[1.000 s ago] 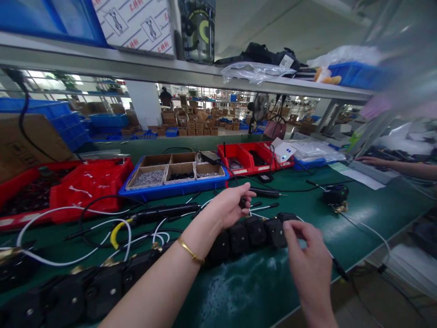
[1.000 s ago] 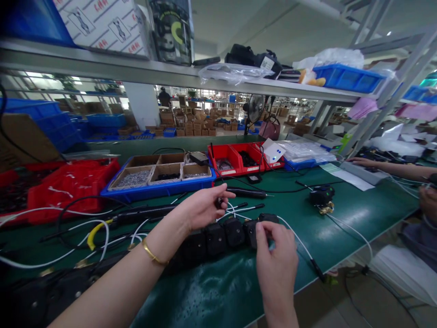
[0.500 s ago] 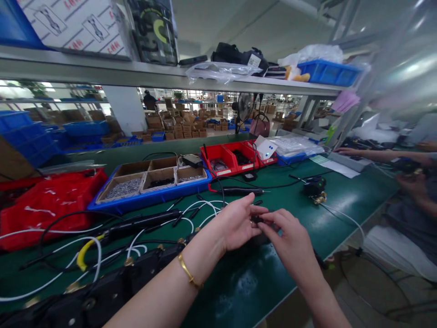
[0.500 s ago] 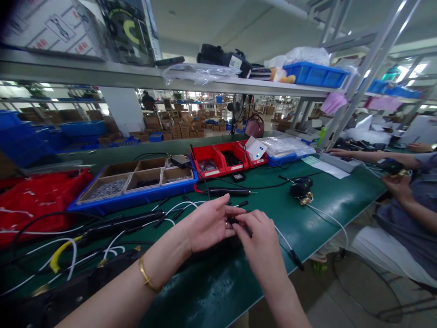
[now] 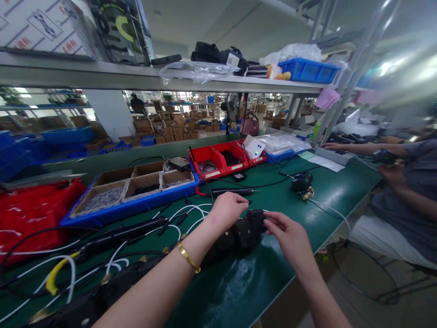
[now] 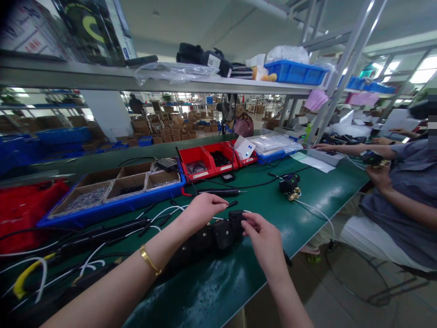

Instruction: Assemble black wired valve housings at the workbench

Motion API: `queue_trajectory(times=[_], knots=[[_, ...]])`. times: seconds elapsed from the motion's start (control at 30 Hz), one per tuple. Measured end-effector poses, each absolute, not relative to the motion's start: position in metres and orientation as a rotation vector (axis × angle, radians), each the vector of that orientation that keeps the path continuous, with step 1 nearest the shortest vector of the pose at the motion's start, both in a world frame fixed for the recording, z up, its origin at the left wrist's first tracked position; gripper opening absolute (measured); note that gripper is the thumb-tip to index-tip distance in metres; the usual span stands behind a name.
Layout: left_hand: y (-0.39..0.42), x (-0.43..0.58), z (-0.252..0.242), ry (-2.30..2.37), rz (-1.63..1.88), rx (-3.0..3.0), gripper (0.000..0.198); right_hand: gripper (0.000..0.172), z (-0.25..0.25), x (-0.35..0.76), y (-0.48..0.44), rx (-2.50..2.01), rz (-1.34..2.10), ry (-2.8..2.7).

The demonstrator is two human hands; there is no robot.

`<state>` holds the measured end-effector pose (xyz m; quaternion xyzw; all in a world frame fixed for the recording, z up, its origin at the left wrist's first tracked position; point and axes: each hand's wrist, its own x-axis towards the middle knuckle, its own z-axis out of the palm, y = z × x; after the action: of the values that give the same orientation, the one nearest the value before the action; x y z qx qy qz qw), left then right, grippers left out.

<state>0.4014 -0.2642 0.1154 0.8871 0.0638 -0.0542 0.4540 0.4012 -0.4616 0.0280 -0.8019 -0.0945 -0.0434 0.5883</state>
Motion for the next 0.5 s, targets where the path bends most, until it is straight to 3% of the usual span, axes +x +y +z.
queue_trajectory(times=[0.2,0.5], knots=[[-0.271,0.423,0.1,-0.011,-0.235,2.557,0.019,0.019,0.027,0.404,-0.45,-1.958,-0.178,-0.388],[-0.274,0.425,0.094,-0.142,-0.279,2.708,0.03,0.018,0.024,0.41,-0.44,-2.074,-0.311,-0.438]])
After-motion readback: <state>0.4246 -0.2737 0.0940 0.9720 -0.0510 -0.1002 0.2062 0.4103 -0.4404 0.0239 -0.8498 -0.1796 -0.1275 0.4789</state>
